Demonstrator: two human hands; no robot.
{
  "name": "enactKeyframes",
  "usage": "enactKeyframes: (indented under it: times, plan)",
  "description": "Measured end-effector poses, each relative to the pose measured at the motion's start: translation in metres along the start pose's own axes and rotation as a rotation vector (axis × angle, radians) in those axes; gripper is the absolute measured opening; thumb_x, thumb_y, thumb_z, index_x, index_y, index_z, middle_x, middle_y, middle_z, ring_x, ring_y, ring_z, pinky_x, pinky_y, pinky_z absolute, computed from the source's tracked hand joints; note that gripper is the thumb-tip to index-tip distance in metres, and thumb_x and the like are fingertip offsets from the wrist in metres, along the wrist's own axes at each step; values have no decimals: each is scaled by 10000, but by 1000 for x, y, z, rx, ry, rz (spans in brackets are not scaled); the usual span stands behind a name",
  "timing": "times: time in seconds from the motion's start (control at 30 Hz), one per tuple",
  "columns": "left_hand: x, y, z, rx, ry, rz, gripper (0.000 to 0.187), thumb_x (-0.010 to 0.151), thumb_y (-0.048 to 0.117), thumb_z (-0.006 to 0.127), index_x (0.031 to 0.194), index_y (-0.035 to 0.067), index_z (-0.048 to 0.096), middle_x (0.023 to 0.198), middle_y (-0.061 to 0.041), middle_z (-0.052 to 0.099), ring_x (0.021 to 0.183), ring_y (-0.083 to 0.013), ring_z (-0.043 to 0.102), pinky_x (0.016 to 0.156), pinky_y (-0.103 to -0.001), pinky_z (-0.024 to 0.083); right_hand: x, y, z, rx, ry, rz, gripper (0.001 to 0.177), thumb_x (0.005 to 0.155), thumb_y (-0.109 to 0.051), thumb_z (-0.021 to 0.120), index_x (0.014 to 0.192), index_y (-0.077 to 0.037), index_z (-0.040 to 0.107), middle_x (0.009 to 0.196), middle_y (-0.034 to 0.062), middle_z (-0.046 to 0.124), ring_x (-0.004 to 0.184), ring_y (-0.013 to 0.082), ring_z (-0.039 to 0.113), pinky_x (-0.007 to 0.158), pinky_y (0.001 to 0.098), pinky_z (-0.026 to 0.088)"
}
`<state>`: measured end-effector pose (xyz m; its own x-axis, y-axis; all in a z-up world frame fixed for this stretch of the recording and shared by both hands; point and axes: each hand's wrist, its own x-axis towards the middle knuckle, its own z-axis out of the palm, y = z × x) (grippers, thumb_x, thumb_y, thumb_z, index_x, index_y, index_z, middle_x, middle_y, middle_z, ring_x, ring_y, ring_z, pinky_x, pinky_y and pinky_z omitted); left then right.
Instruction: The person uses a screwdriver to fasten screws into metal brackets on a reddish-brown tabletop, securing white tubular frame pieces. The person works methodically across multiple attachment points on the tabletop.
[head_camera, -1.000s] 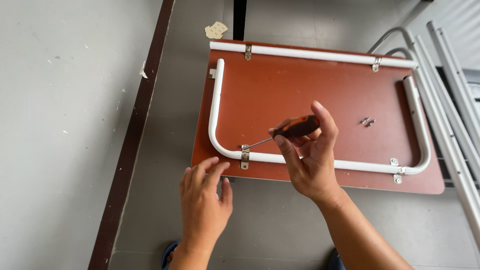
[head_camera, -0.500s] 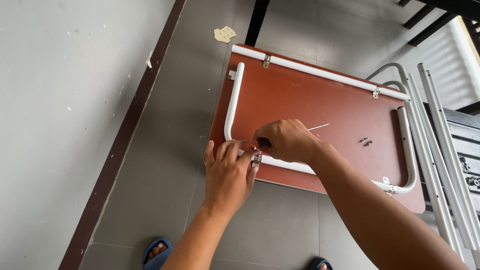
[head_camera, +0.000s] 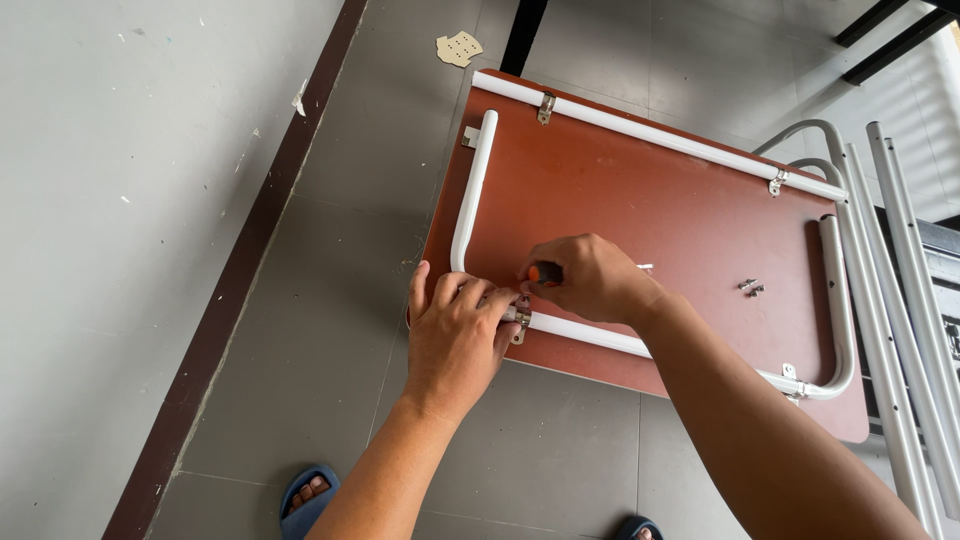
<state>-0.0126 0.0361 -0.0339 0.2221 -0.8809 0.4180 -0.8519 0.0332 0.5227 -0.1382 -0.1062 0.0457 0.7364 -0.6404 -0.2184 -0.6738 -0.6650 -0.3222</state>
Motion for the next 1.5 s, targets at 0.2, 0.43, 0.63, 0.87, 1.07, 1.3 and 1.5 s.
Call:
enactKeyframes:
  times: [0.2, 0.43, 0.63, 0.87, 1.07, 1.3, 1.5]
  plan:
    - [1, -8, -3, 43, -8, 92, 208, 830, 210, 793, 1035, 240, 806, 1021, 54, 708, 1160, -196, 574, 1211, -598, 159, -6, -1, -3, 97, 45, -7, 123, 847, -181, 784, 949, -112, 786, 753, 11, 751, 638, 130, 697, 606, 299, 592]
    - [1, -19, -9, 34, -29, 43, 224, 835, 209, 792, 1055, 247, 810, 1041, 68, 718, 1161, -179, 565, 1215, -582, 153, -5, -4, 10, 138, 62, -35, 102, 862, -157, 758, 960, -130, 769, 845, -11, 774, 750, 145, 723, 701, 312, 611]
    - [1, -18, -6, 1, -24, 10, 233, 794, 275, 826, 1011, 190, 807, 1043, 76, 734, 1184, -179, 556, 1199, -584, 159, -3, 2, 23, 34, 125, -80, 127, 843, -112, 760, 962, -155, 753, 954, -22, 769, 941, 181, 712, 827, 348, 604]
    - [3, -17, -3, -13, -8, 7, 225, 773, 288, 843, 983, 214, 816, 1022, 66, 724, 1186, -193, 540, 1173, -575, 182, -7, 5, 34, -27, 210, -212, 176, 792, -87, 795, 951, -131, 735, 960, -9, 758, 917, 205, 714, 778, 355, 608]
    - [2, -19, -1, -5, -10, 14, 238, 759, 324, 862, 962, 209, 814, 1020, 57, 720, 1198, -207, 528, 1170, -575, 188, -13, 12, 32, -42, 205, -293, 143, 795, -101, 821, 916, -122, 749, 976, -23, 759, 907, 192, 715, 776, 343, 616]
    - [2, -17, 0, -20, 6, 18, 271, 754, 308, 865, 991, 191, 807, 1028, 53, 721, 1206, -221, 518, 1165, -590, 183, -13, 10, 28, -49, 175, -296, 172, 771, -75, 815, 929, -123, 767, 1022, -19, 763, 972, 192, 710, 832, 347, 612]
    - [5, -15, -4, -17, -23, 19, 263, 767, 308, 853, 994, 184, 807, 1054, 33, 712, 1202, -231, 506, 1161, -600, 171, -15, 9, 19, 62, 137, -279, 154, 816, -38, 773, 948, -117, 768, 1057, -11, 763, 912, 186, 736, 807, 317, 648]
